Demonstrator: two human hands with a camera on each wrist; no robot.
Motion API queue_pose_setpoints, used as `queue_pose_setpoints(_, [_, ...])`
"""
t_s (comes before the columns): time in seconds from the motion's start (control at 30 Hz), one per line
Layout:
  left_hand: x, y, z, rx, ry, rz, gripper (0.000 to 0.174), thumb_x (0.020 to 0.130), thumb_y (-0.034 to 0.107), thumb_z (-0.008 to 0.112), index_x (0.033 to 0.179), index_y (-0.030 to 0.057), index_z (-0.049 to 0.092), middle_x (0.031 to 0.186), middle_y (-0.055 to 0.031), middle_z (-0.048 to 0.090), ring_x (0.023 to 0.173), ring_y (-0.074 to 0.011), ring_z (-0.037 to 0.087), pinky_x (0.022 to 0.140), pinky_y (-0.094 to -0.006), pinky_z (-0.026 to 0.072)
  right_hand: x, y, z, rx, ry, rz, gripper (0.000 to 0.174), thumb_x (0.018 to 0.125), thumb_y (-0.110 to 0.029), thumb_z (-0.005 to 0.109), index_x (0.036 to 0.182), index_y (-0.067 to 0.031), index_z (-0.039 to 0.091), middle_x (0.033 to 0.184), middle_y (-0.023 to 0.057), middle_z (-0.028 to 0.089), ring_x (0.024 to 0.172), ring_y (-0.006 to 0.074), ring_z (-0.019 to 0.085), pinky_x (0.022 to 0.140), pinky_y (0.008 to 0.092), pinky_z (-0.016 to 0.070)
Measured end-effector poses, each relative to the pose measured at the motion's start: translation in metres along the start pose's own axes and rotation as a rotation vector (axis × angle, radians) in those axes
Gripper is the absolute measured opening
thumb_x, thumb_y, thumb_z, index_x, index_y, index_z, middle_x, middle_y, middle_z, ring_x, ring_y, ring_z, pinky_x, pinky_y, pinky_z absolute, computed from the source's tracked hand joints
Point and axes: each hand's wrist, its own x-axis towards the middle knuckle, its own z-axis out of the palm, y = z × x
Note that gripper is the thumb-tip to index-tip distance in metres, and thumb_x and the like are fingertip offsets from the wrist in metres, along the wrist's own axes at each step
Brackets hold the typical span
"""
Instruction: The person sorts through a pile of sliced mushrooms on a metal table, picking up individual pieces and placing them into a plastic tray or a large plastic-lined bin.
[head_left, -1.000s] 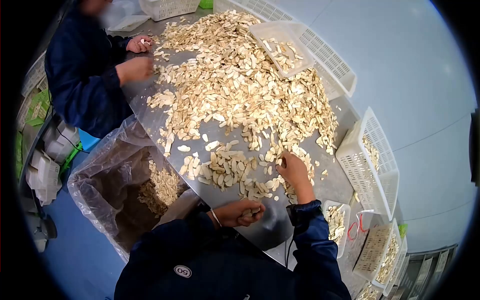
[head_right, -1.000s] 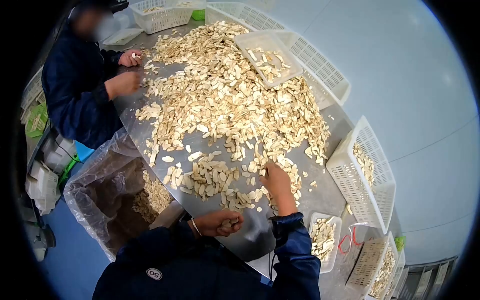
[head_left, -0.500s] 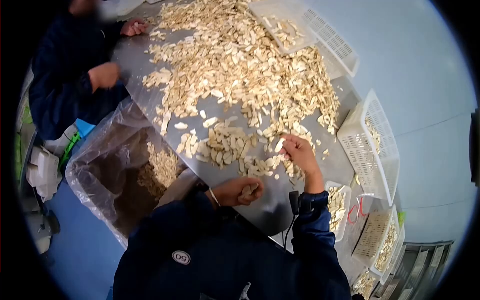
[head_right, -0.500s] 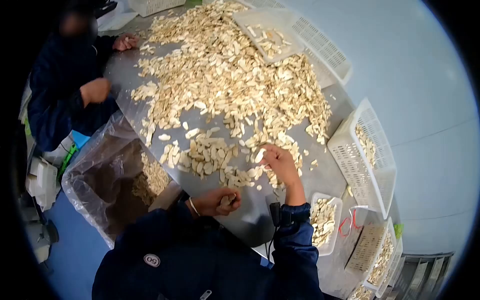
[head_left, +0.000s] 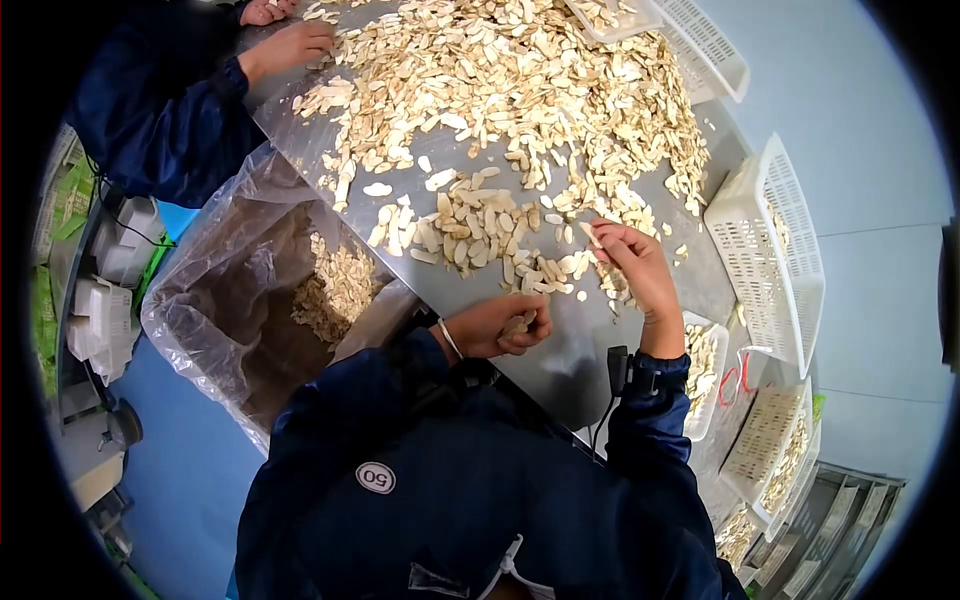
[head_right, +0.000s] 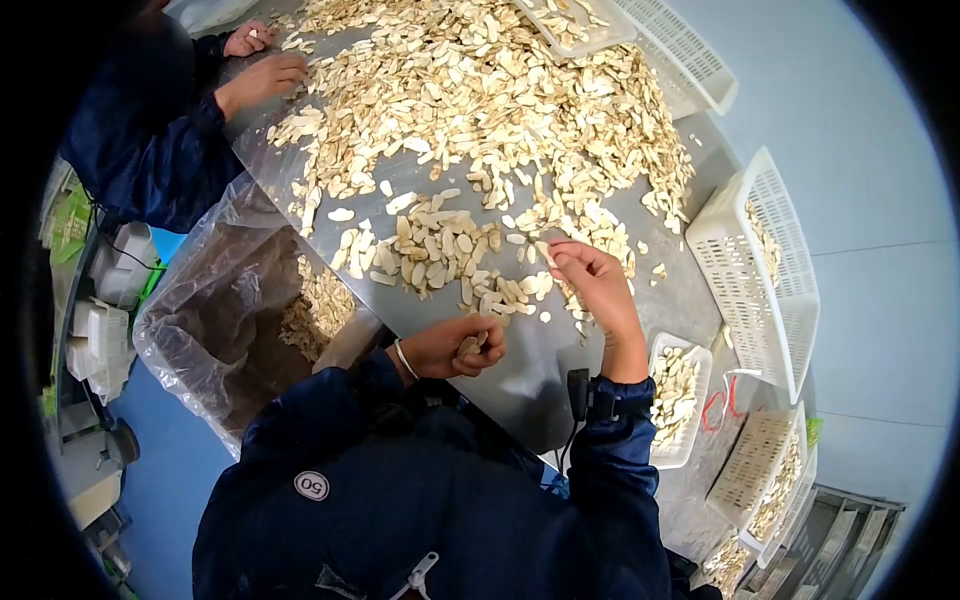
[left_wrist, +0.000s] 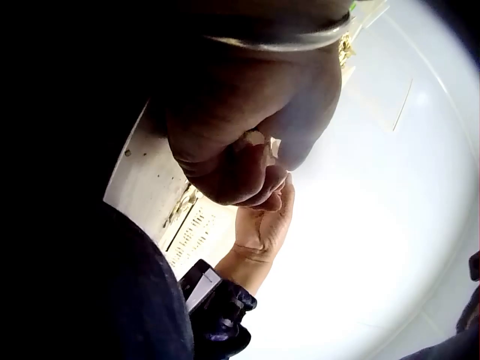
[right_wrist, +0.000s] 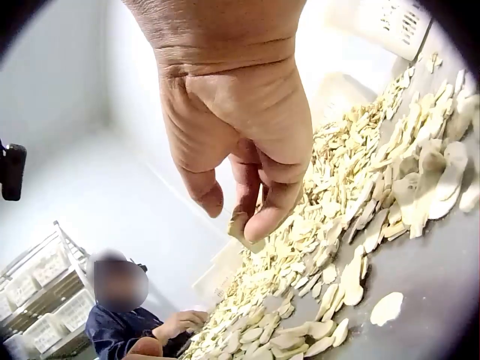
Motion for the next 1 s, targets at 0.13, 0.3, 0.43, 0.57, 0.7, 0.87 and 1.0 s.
queue_pose_setpoints(0.13, [0.000, 0.001, 0.001, -0.026, -0.013, -0.018, 0.036, 0.108, 0.036, 0.042, 0.095, 0.0062, 0.056, 0.091, -0.0045, 0.055, 0.058, -0.0050, 0.039, 0.045, -0.0173, 0.0306, -0.004, 0.010, -0.008, -0.093, -0.019, -0.099, 0.032, 0.095, -0.001, 0.063, 0.127, -0.0014, 0.063, 0.092, -0.0028, 0.067, 0.080, 0.0031, 0.059, 0.076, 0.0195, 0.0505])
queue_pose_setpoints(0.3, [0.001, 0.000, -0.001, -0.002, -0.013, -0.006, 0.036, 0.108, 0.036, 0.042, 0.096, 0.0048, 0.057, 0.091, -0.0046, 0.056, 0.059, -0.0047, 0.039, 0.044, -0.0168, 0.0315, -0.009, 0.008, -0.007, -0.160, -0.011, -0.056, 0.039, 0.094, 0.002, 0.063, 0.132, -0.0035, 0.061, 0.093, -0.0040, 0.067, 0.085, 0.0041, 0.061, 0.079, 0.0197, 0.0488])
queue_pose_setpoints(0.43, [0.002, 0.001, 0.000, -0.005, -0.006, -0.004, 0.036, 0.108, 0.035, 0.042, 0.097, 0.0041, 0.057, 0.090, -0.0046, 0.056, 0.059, -0.0048, 0.040, 0.044, -0.0166, 0.0324, -0.010, 0.011, -0.005, -0.173, 0.014, -0.073, 0.039, 0.093, 0.003, 0.064, 0.131, -0.0043, 0.062, 0.092, -0.0040, 0.067, 0.082, 0.0026, 0.059, 0.075, 0.0188, 0.0471])
queue_pose_setpoints(0.57, [0.001, 0.000, 0.001, -0.029, -0.015, 0.004, 0.034, 0.109, 0.034, 0.041, 0.100, 0.0047, 0.057, 0.089, -0.0048, 0.057, 0.059, -0.0051, 0.041, 0.044, -0.0167, 0.0323, -0.009, 0.014, -0.004, -0.178, 0.029, -0.090, 0.039, 0.091, 0.003, 0.066, 0.129, -0.0039, 0.063, 0.092, -0.0036, 0.066, 0.076, 0.0008, 0.054, 0.066, 0.0171, 0.0437])
queue_pose_setpoints(0.7, [0.002, 0.000, 0.000, -0.050, -0.001, -0.006, 0.033, 0.109, 0.035, 0.040, 0.106, 0.0062, 0.057, 0.088, -0.0047, 0.058, 0.057, -0.0054, 0.041, 0.043, -0.0169, 0.0316, -0.009, 0.017, -0.007, -0.176, -0.002, -0.097, 0.035, 0.093, 0.003, 0.064, 0.127, -0.0017, 0.064, 0.101, -0.0017, 0.068, 0.084, 0.0021, 0.059, 0.077, 0.0189, 0.0486])
queue_pose_setpoints(0.87, [0.002, 0.003, 0.003, -0.052, 0.018, -0.017, 0.032, 0.109, 0.036, 0.038, 0.115, 0.0089, 0.055, 0.088, -0.0046, 0.059, 0.057, -0.0058, 0.041, 0.043, -0.0172, 0.0311, -0.016, 0.014, -0.005, -0.245, -0.229, -0.070, 0.027, 0.093, 0.002, 0.065, 0.120, -0.0011, 0.067, 0.105, -0.0005, 0.068, 0.086, 0.0048, 0.060, 0.077, 0.0220, 0.0502])
queue_pose_setpoints(1.0, [-0.001, 0.010, 0.019, -0.059, 0.081, -0.002, 0.032, 0.109, 0.036, 0.039, 0.120, 0.0096, 0.054, 0.094, -0.0063, 0.059, 0.060, -0.0062, 0.043, 0.043, -0.0170, 0.0312, -0.025, -0.004, 0.008, -0.293, -0.456, 0.000, 0.025, 0.093, 0.000, 0.067, 0.117, -0.0007, 0.068, 0.102, 0.0014, 0.069, 0.088, 0.0079, 0.062, 0.078, 0.0240, 0.0512])
